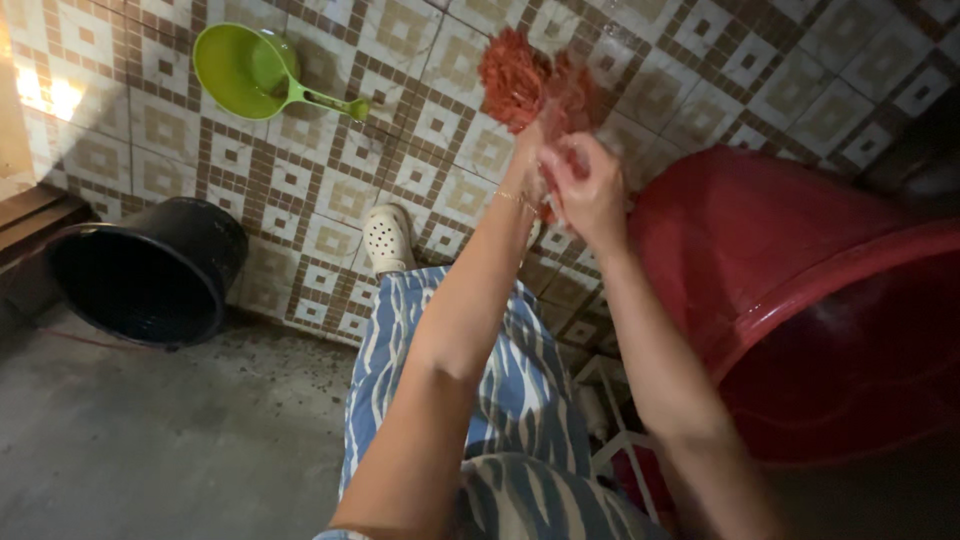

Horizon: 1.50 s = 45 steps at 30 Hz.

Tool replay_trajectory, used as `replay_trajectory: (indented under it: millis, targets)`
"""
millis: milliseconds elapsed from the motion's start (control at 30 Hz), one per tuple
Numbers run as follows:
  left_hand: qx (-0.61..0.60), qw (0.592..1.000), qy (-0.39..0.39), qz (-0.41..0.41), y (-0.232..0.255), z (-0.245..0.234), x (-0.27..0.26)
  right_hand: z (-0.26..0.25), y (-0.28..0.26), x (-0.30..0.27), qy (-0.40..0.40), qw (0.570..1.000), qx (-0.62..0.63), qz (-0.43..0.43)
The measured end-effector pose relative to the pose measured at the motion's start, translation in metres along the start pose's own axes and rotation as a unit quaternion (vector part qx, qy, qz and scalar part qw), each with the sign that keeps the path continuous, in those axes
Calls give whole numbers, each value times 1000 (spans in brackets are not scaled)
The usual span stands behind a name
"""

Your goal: The person washes an orange mat by hand on a tiled floor, scrubbing it with a small brush, rinsing it with water from a green scoop, and wringing out the excess liquid.

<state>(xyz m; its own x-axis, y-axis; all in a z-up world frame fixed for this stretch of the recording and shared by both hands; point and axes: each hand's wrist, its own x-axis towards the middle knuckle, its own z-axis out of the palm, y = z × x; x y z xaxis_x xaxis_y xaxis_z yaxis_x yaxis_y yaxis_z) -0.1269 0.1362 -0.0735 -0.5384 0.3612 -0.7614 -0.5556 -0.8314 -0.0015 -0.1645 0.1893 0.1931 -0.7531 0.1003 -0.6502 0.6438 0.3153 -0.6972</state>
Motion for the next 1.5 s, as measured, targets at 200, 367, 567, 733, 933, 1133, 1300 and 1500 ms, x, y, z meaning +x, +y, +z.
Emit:
replay_trajectory:
  millis: [200, 367, 567, 733, 933, 1133, 1300, 1500]
  targets:
    - [189, 971, 104, 103, 6, 65, -49, -13, 106, 78, 65, 976, -209, -9]
    - [286, 939, 40, 189, 25, 135, -98, -47, 163, 144, 11, 965, 221, 143]
    - [341, 939, 28, 36, 31, 114, -116, -43, 72, 118, -101, 978, 177, 53]
    - [47, 997, -1, 59, 39, 78, -51, -25, 25, 69, -83, 972, -44, -217]
    - [151, 979, 24, 133, 46, 50, -3, -20, 2, 31, -94, 986, 51, -131]
    - [302, 907, -13, 293, 48, 84, -35, -16, 16, 53, 22, 971, 16, -237]
    - [437, 832, 187, 288, 51, 110, -39, 2, 59, 89, 99, 977, 96, -164]
    - [382, 798, 292, 363, 54, 103, -64, 11, 66, 113, 5, 993, -107, -53]
